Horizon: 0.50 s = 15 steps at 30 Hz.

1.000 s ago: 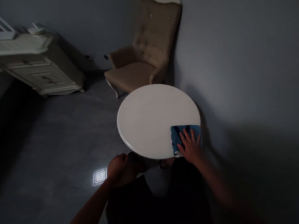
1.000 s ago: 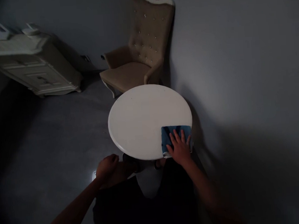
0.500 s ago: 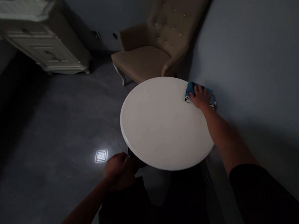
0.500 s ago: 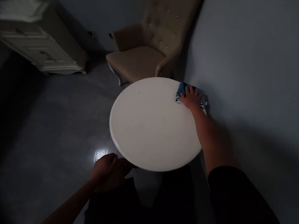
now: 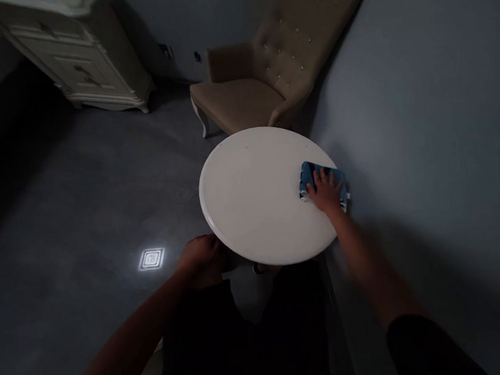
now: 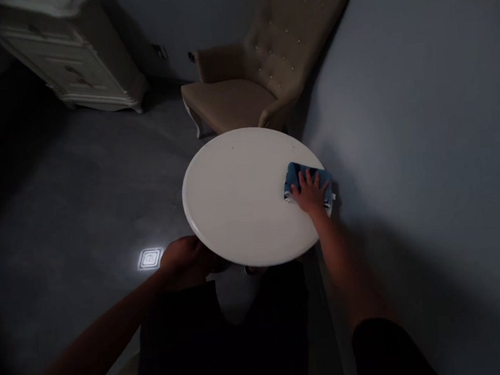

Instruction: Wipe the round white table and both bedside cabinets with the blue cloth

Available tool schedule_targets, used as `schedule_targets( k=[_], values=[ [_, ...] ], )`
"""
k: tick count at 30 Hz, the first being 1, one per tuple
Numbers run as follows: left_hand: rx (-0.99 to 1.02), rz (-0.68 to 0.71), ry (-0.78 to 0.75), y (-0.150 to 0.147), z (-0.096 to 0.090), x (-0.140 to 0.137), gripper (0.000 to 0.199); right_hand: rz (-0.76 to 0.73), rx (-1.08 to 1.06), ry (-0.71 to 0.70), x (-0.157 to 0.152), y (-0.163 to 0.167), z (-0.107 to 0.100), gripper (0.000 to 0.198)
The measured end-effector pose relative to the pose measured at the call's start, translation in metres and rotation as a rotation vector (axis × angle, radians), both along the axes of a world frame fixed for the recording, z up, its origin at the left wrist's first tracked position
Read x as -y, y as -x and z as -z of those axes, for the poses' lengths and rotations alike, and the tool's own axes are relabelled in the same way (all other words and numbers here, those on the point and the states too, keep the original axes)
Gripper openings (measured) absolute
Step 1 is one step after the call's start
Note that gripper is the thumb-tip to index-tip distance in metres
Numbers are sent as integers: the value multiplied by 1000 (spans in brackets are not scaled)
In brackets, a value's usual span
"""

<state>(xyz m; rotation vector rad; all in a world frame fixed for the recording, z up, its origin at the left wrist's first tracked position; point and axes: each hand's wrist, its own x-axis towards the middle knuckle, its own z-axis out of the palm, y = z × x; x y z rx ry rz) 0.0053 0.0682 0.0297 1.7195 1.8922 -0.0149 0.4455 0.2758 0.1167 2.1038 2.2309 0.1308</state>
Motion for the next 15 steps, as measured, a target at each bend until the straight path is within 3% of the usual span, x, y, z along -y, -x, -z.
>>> schedule_targets(
  k=[5, 8, 11, 13, 15],
  values=[
    [22, 66, -34, -7, 3, 7, 57, -94, 21, 17, 170, 25, 17, 74],
    [-1, 96, -36, -7, 5, 14, 54, -168, -30, 4, 240, 41, 27, 72],
    [-16, 100, -40, -2, 4, 19, 51, -174, -62, -31, 254, 49, 29, 69],
    [-15, 76, -39, 2, 3, 20, 50, -156, -59, -30, 231, 52, 25, 70],
    [-5, 58, -31, 8, 2, 20, 50, -144, -38, 3, 188, 53, 18, 75]
  ],
)
